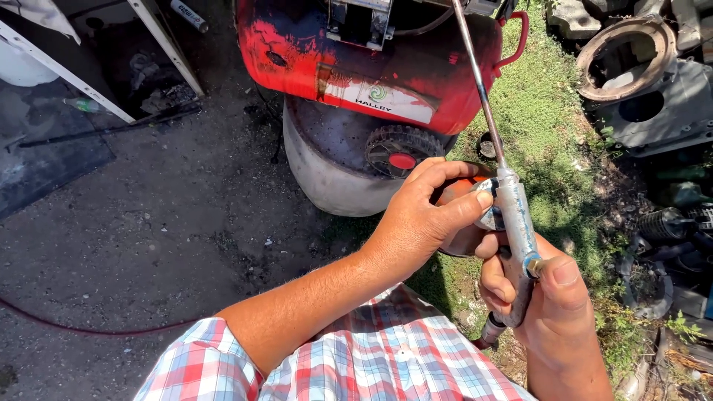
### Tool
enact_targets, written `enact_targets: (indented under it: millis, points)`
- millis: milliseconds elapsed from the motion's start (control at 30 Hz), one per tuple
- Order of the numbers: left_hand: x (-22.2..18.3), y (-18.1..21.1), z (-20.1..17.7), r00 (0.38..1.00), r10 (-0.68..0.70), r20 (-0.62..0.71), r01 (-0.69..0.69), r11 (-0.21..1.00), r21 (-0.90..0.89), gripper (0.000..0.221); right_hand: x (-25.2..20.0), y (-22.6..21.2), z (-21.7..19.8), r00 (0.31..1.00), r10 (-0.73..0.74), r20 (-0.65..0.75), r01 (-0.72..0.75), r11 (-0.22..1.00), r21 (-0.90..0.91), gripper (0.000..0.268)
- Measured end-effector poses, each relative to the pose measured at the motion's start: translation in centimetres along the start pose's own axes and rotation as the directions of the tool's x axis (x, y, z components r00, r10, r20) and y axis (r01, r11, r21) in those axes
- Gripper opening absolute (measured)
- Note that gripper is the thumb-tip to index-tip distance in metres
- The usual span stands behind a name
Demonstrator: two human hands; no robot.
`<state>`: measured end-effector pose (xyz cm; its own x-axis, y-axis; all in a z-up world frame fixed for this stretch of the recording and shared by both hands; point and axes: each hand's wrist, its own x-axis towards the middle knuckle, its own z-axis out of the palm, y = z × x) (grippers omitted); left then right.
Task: Troubleshooting and inspecting a pneumatic spray gun by disassembling the nozzle and paint cup to check for issues.
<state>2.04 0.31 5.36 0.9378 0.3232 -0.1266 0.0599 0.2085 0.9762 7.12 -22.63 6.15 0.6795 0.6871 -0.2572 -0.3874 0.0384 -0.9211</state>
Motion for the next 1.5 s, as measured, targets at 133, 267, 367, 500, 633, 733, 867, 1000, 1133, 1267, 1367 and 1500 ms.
enact_targets:
  millis: [133, 267, 367, 500, 633, 733, 867, 1000, 1133, 1267, 1367, 1500]
  points:
    - [0.0, 0.2, -0.3, 1.0, 0.018, 0.017, -0.017, 1.0, -0.024, 0.057, 0.1, -0.2, 0.4, 1.0, -0.021, -0.001, 0.021, 1.0, -0.022, 0.095]
    - [0.2, 0.1, -0.4, 0.999, 0.031, 0.021, -0.031, 1.0, 0.001, 0.059, 0.1, -0.1, 0.1, 1.0, -0.013, -0.023, 0.012, 1.0, -0.029, 0.098]
    - [0.3, -0.4, -0.4, 0.999, 0.049, 0.019, -0.049, 0.999, -0.002, 0.057, 0.1, -0.4, 0.8, 0.999, -0.052, -0.002, 0.052, 0.997, -0.061, 0.102]
    - [0.4, -0.3, -0.7, 0.999, 0.035, 0.029, -0.035, 0.999, 0.007, 0.057, 0.1, -0.7, 1.8, 0.996, -0.084, 0.001, 0.083, 0.987, -0.139, 0.116]
    - [0.6, -0.4, -0.6, 0.999, 0.04, 0.011, -0.04, 0.999, -0.001, 0.056, 0.2, -0.9, 2.3, 0.996, -0.089, -0.019, 0.086, 0.988, -0.126, 0.115]
    - [0.8, -0.1, -0.7, 0.998, 0.048, 0.029, -0.048, 0.999, 0.018, 0.057, 0.2, -0.9, 2.1, 0.996, -0.091, -0.016, 0.089, 0.991, -0.1, 0.114]
    - [0.8, 0.0, -0.8, 0.998, 0.046, 0.036, -0.046, 0.999, -0.003, 0.058, 0.4, -0.8, 1.9, 0.995, -0.095, -0.033, 0.091, 0.989, -0.118, 0.115]
    - [1.0, -0.2, -1.0, 0.999, 0.025, 0.023, -0.026, 0.999, 0.021, 0.059, 0.5, -1.0, 2.7, 0.995, -0.096, -0.027, 0.092, 0.988, -0.127, 0.113]
    - [0.6, 0.0, -1.5, 1.0, 0.02, 0.021, -0.02, 1.0, -0.002, 0.061, 0.7, -0.6, 2.4, 0.996, -0.093, -0.017, 0.09, 0.986, -0.142, 0.114]
    - [0.5, -0.3, -1.8, 1.0, 0.027, 0.015, -0.027, 0.999, -0.029, 0.061, 0.9, -0.3, 2.5, 0.998, -0.057, -0.001, 0.057, 0.993, -0.106, 0.113]
    - [0.8, -0.1, -1.8, 0.999, 0.029, 0.015, -0.029, 1.0, -0.005, 0.06, 1.0, -0.1, 2.0, 0.998, -0.066, 0.012, 0.066, 0.996, -0.058, 0.104]
    - [1.1, -0.2, -1.3, 0.998, 0.055, 0.014, -0.055, 0.998, 0.018, 0.054, 0.7, 0.4, 0.8, 0.999, -0.054, 0.007, 0.053, 0.998, 0.042, 0.088]
